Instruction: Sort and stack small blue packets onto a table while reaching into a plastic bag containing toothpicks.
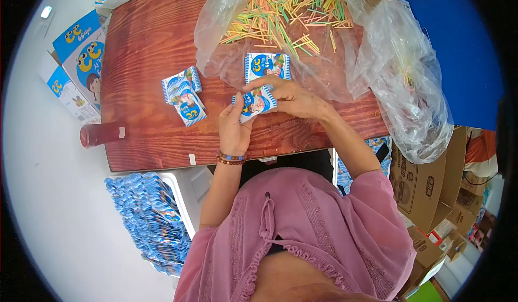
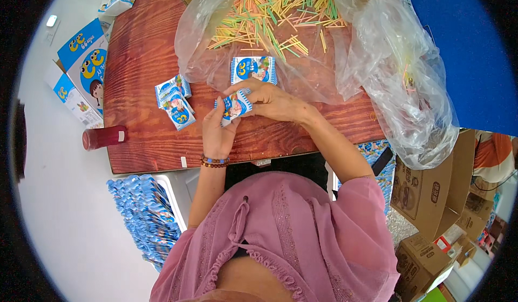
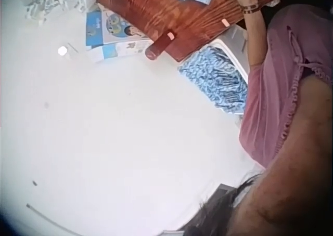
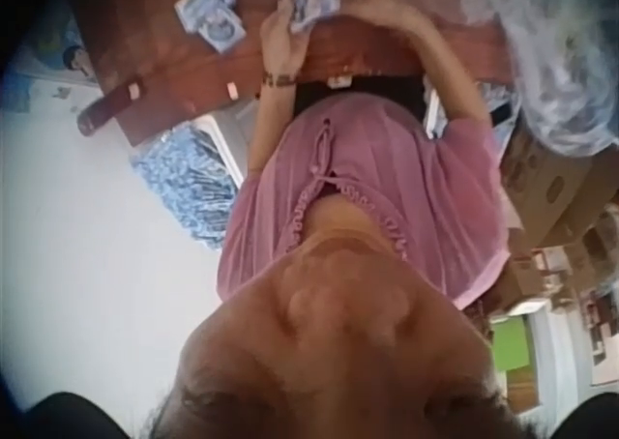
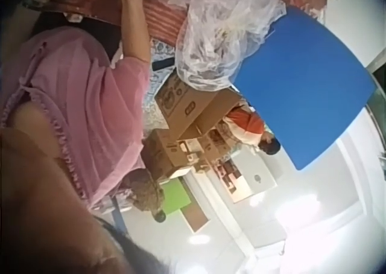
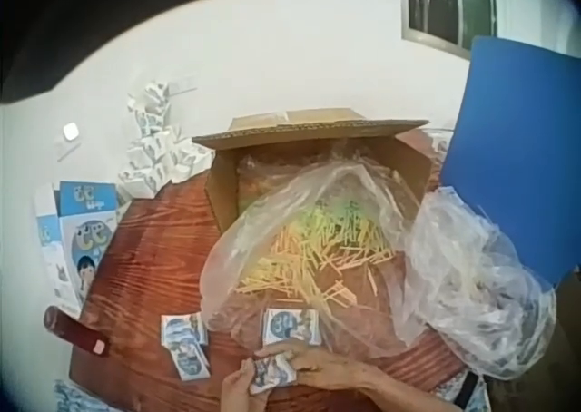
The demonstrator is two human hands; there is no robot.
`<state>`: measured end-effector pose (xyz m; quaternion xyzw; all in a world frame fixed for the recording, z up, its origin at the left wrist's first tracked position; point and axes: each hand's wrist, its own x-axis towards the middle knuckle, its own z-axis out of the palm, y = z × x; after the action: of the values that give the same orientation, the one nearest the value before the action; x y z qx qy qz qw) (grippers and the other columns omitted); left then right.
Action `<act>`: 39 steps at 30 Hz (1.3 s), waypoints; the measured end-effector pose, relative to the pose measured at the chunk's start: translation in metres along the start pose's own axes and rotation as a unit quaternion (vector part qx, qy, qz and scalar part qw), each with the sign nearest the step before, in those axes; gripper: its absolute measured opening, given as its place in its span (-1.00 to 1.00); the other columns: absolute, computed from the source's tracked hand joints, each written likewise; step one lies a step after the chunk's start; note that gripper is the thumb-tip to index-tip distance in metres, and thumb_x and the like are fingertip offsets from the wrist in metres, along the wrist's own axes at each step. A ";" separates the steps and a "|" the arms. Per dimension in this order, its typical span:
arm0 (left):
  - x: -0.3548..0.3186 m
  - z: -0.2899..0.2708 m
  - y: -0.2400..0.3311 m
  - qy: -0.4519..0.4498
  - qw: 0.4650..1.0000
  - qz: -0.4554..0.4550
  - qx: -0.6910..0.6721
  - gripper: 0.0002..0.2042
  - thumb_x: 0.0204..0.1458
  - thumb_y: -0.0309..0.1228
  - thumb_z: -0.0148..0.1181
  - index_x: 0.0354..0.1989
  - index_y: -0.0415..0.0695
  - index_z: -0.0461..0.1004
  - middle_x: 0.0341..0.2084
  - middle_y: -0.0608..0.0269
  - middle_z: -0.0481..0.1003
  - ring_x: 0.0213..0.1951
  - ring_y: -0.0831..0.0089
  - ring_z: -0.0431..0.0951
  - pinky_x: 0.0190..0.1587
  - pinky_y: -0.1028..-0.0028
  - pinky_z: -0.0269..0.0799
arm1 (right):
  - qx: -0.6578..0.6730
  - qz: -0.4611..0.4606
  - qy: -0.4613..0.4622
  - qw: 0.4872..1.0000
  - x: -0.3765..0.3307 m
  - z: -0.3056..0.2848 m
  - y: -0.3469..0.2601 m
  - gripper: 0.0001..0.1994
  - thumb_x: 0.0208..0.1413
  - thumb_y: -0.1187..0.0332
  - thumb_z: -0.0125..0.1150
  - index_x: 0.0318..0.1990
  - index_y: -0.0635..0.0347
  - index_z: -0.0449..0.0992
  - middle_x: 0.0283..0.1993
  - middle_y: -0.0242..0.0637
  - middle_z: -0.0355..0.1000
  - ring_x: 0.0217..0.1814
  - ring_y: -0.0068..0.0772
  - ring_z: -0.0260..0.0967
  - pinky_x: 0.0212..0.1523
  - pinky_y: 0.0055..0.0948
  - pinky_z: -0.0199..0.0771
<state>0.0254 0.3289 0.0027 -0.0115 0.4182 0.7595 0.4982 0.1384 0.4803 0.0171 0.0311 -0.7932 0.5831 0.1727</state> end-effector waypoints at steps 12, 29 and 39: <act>-0.021 -0.035 -0.005 0.062 0.980 0.160 0.097 -0.82 0.21 -0.38 0.04 -0.31 -0.25 0.48 -0.35 0.30 0.52 -0.28 0.63 0.50 -0.20 0.53 0.42 | -0.132 0.203 0.232 0.942 0.058 -0.124 0.072 -0.76 0.11 0.29 0.11 -0.18 0.22 0.59 -0.19 -0.28 0.55 -0.16 -0.47 0.46 -0.10 -0.42 0.43; -0.026 -0.033 -0.001 0.083 0.983 0.141 0.082 -0.84 0.20 -0.42 0.05 -0.35 -0.21 0.51 -0.40 0.32 0.54 -0.36 0.66 0.50 -0.25 0.58 0.42 | -0.425 0.476 0.253 0.727 0.137 -0.164 0.105 -0.34 -0.05 -0.23 0.11 0.07 0.06 0.46 0.18 -0.15 0.35 0.19 -0.13 0.32 0.11 -0.04 0.22; -0.029 -0.035 0.000 0.087 0.985 0.139 0.058 -0.84 0.18 -0.44 0.08 -0.36 -0.24 0.53 -0.40 0.34 0.55 -0.38 0.67 0.50 -0.28 0.60 0.42 | -0.468 0.492 0.177 0.712 0.147 -0.174 0.134 -0.64 0.12 0.15 -0.14 -0.09 0.08 0.52 0.05 -0.24 0.44 0.17 -0.19 0.32 -0.01 0.10 0.23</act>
<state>0.0259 0.2848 -0.0072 0.0103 0.5009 0.7919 0.3492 0.0082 0.7080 -0.0145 -0.5523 -0.8227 0.1342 -0.0083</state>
